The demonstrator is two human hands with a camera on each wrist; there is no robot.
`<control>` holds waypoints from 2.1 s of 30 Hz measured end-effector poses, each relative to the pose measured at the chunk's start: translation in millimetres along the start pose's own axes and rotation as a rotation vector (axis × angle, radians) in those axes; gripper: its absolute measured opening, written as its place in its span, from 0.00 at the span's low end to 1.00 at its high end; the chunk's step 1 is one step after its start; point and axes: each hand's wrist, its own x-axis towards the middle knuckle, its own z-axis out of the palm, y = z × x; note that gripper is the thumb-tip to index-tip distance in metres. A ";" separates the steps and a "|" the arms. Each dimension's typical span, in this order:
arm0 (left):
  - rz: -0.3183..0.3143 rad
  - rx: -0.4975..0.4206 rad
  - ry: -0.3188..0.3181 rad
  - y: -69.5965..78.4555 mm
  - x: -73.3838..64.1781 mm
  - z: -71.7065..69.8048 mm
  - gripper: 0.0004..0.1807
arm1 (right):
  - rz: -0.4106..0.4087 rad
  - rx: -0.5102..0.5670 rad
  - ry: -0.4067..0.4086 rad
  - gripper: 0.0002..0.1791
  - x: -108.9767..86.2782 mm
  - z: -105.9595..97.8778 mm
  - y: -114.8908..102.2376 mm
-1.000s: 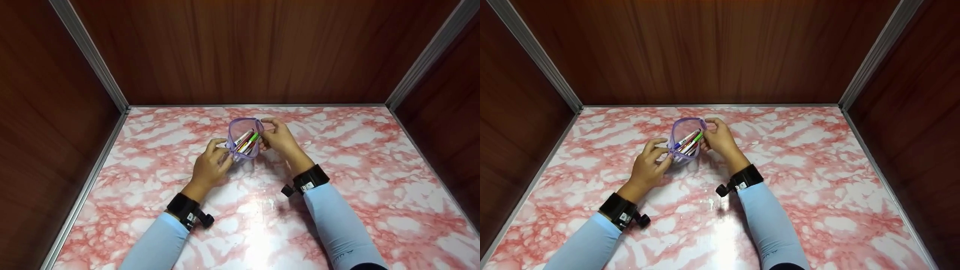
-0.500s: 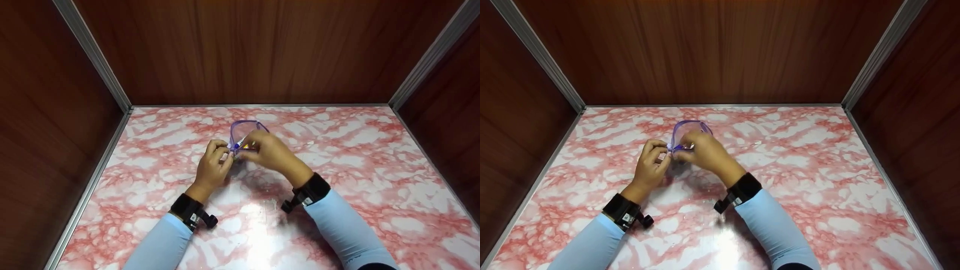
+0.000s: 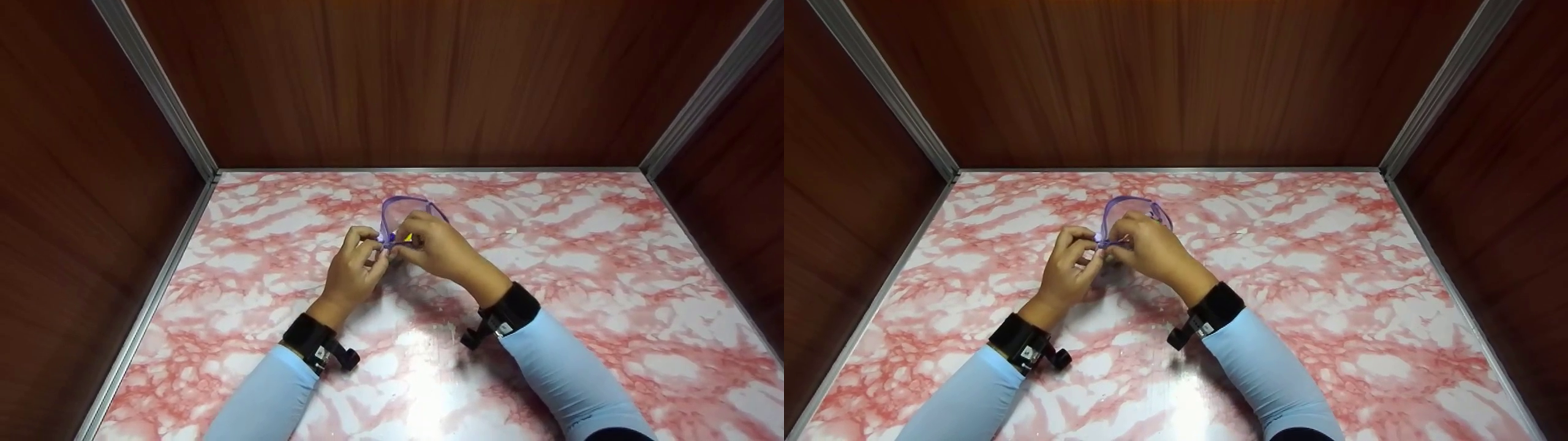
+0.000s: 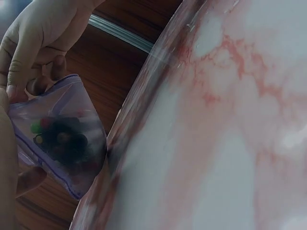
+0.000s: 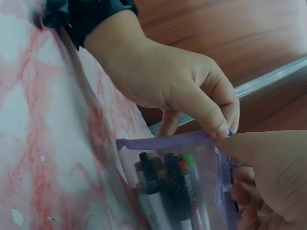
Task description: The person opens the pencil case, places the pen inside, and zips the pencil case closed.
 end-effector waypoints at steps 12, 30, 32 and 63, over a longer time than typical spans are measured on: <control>0.024 0.181 -0.034 4.1 0.3 1.1 0.07 | 0.151 0.280 0.000 0.08 6.5 -3.5 -1.9; 0.294 0.335 0.059 6.2 2.5 0.9 0.08 | 0.251 0.009 0.162 0.07 26.5 -5.5 25.2; 0.323 0.333 0.057 6.6 3.0 0.9 0.08 | 0.270 -0.012 0.203 0.07 31.1 -8.0 36.9; 0.440 0.309 -0.042 20.6 -1.3 7.6 0.18 | 0.440 0.024 0.398 0.12 51.5 -30.7 97.6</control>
